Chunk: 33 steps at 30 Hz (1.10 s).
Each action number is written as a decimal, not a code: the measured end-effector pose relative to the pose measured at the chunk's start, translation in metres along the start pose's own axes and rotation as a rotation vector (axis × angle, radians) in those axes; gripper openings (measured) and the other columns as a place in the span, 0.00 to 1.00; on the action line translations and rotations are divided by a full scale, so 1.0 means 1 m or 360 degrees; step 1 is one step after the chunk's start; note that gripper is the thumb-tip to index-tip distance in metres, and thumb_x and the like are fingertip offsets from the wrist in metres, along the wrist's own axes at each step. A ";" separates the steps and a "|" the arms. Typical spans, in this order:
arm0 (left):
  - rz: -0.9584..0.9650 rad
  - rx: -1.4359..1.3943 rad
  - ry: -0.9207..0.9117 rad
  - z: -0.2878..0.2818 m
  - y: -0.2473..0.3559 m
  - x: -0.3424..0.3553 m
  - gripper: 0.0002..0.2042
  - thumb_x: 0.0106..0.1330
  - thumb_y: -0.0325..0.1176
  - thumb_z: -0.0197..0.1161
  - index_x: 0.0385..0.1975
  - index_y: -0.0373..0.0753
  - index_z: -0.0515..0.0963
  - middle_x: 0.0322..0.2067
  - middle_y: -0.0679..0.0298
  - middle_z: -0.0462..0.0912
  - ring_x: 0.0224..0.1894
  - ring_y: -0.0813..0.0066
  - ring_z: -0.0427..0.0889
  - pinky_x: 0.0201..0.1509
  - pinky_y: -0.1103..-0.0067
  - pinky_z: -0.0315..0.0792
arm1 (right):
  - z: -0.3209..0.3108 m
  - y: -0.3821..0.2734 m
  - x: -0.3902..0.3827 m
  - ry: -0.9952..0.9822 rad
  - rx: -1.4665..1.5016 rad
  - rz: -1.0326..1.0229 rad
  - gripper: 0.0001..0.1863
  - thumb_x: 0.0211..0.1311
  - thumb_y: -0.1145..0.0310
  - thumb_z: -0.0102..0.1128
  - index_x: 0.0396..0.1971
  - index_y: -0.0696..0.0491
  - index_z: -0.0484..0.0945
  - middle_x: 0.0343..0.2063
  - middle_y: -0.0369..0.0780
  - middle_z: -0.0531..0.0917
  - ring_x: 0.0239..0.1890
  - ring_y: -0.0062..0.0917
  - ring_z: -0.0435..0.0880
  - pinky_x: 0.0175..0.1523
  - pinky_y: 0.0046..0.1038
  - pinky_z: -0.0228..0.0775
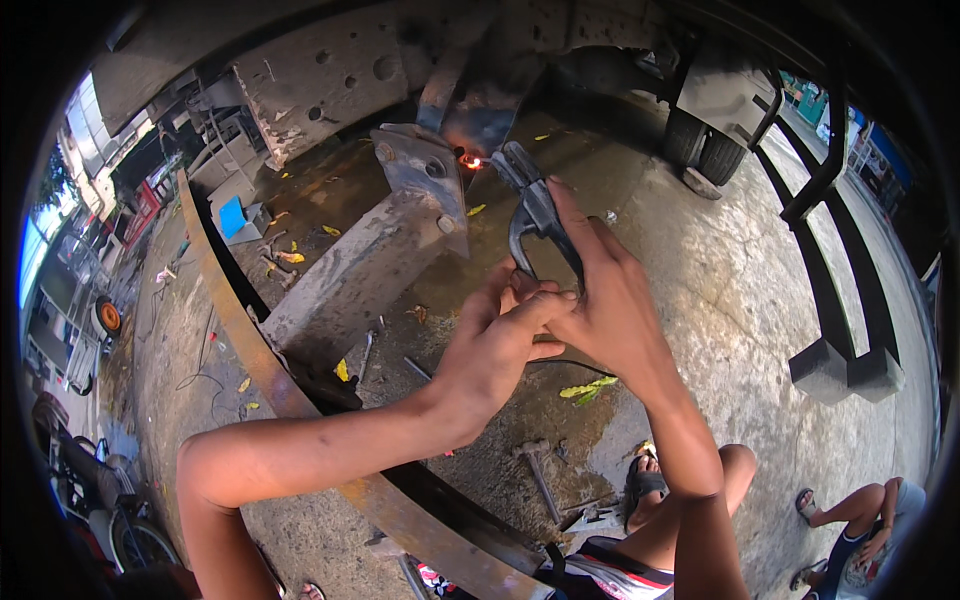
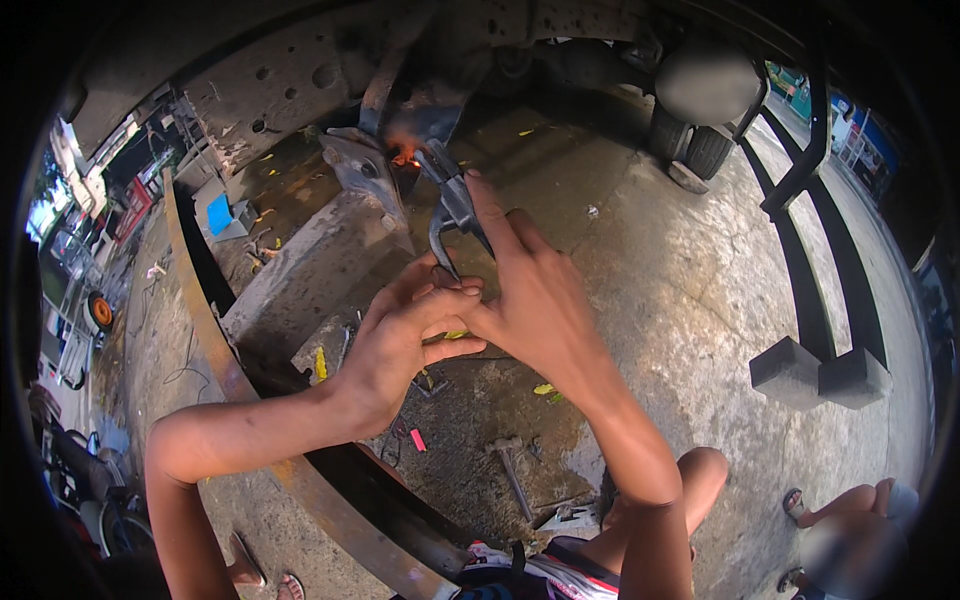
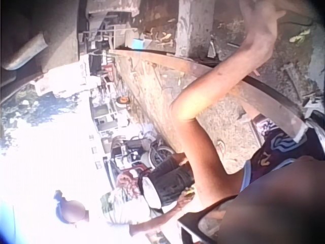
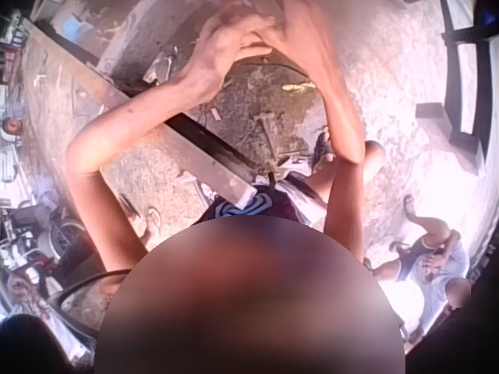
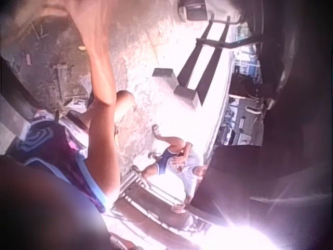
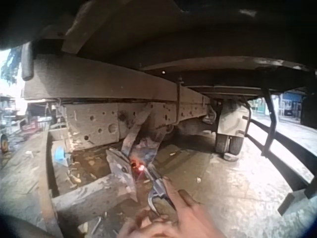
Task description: The person welds a metal frame using a handheld welding torch, creating bright sparks and molten metal. The person adjusts the torch position and continues welding along the joint of the metal structure.
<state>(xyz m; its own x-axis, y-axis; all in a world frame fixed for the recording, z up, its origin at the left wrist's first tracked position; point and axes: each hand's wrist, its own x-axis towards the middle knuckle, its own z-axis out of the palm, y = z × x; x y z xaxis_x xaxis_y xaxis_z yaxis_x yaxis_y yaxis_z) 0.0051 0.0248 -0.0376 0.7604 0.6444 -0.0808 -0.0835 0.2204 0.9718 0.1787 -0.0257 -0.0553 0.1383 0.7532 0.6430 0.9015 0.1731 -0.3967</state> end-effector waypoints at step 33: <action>0.0023 0.0080 0.0025 0.002 0.007 -0.004 0.22 0.81 0.45 0.59 0.66 0.39 0.71 0.63 0.60 0.78 0.61 0.69 0.84 0.66 0.64 0.78 | 0.010 0.007 0.000 -0.0006 0.0178 0.0101 0.54 0.55 0.61 0.76 0.83 0.45 0.60 0.56 0.62 0.84 0.56 0.63 0.86 0.58 0.50 0.82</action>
<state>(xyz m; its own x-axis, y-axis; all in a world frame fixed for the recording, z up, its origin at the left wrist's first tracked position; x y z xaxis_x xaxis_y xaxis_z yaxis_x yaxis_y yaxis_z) 0.0034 0.0223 -0.0297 0.7490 0.6588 -0.0699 -0.0616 0.1743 0.9828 0.1806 -0.0182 -0.0647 0.1921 0.7674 0.6117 0.8395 0.1943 -0.5074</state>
